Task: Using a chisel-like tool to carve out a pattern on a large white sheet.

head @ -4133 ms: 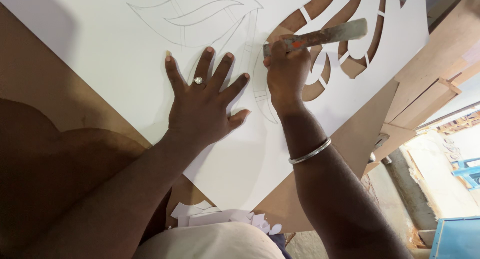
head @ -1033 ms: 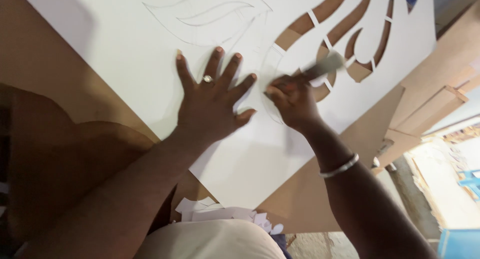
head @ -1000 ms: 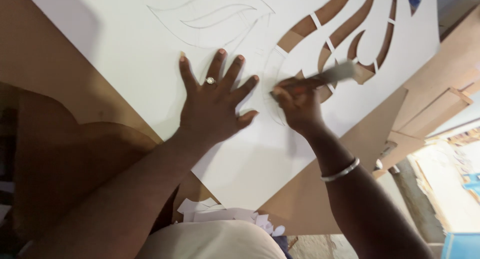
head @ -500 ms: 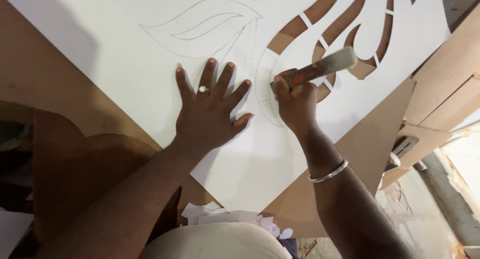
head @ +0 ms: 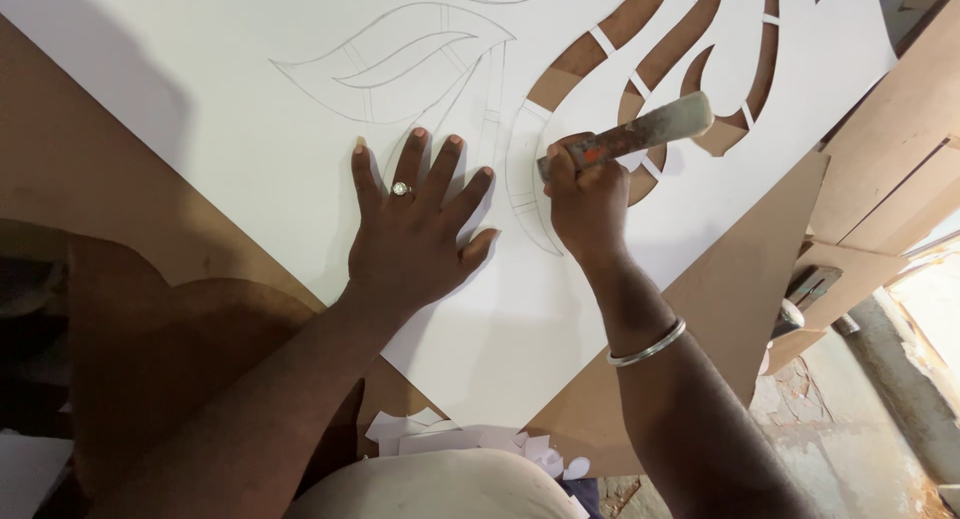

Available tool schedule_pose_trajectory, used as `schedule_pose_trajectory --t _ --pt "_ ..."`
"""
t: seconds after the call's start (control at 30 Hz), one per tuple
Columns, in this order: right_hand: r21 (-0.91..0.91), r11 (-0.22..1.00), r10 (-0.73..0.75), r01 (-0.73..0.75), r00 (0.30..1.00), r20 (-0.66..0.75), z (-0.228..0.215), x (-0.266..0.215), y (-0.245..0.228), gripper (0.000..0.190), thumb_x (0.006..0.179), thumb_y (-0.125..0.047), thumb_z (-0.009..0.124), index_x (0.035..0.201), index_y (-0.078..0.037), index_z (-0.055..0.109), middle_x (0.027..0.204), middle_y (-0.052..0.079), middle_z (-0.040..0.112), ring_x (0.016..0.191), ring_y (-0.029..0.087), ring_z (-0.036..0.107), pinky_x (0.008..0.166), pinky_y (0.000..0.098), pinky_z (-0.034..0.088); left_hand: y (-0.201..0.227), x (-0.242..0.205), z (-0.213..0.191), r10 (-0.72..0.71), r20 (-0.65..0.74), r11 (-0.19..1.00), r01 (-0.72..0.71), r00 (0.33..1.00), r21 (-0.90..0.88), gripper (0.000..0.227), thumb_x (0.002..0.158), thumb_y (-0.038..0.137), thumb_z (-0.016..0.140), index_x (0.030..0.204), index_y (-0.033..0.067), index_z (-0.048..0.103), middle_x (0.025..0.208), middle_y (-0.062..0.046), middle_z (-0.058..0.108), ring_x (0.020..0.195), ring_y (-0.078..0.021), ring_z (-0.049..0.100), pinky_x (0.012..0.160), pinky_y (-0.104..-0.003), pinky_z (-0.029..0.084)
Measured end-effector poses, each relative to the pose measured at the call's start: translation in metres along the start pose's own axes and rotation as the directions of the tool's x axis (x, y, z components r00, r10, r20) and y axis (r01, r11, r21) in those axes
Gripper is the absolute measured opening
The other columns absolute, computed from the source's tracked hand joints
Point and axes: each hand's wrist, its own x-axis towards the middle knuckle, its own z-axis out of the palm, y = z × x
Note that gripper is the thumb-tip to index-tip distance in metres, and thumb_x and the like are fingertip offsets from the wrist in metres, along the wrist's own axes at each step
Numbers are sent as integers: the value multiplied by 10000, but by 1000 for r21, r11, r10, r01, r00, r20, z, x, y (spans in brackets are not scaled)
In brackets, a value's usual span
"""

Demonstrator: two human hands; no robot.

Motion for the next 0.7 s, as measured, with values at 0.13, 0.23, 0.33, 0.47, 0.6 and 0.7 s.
schedule_pose_trajectory --t 0.13,0.23,0.33,0.47,0.6,0.7 --pt "-64 996 67 -63 996 63 -5 5 -9 193 1003 -142 592 933 9 690 639 49 664 542 113 628 536 282 505 0 0 -2 -5 4 1000 5 1000 -3 558 1004 521 635 1437 170 643 1566 -213 495 1492 -450 394 1121 -838 181" --pt "-72 987 155 -146 979 135 -12 8 -17 190 984 -154 609 938 7 699 667 46 672 558 106 621 547 276 503 2 2 -4 -7 19 1000 7 1000 0 564 990 518 641 1429 165 645 1555 -213 500 1484 -449 402 1116 -837 185" --pt "-8 966 257 -259 951 170 -17 8 -23 200 975 -184 643 954 5 707 711 32 670 596 97 598 563 272 489 2 3 -5 -12 22 1000 12 1000 1 566 976 515 650 1419 163 647 1547 -213 504 1473 -451 409 1110 -837 187" --pt "149 941 268 -302 939 215 -19 3 -18 208 988 -216 659 1022 -15 699 806 10 685 685 79 604 646 248 538 2 1 -4 -6 2 1000 6 1000 -14 562 976 506 658 1418 159 646 1545 -216 506 1468 -460 415 1109 -839 189" --pt "237 949 133 -206 947 292 -10 -2 1 222 1039 -199 687 1038 23 696 825 50 676 749 98 610 715 261 540 2 2 -5 -1 7 1000 2 1000 -19 562 982 503 654 1424 157 644 1540 -219 509 1467 -463 418 1110 -840 187" --pt "257 961 28 -106 957 290 -6 -5 7 215 1030 -166 682 1090 40 701 921 70 726 816 117 658 768 272 587 2 5 -2 18 -13 1000 -18 1000 -12 560 1000 496 648 1435 143 640 1542 -222 511 1470 -466 414 1117 -834 182"
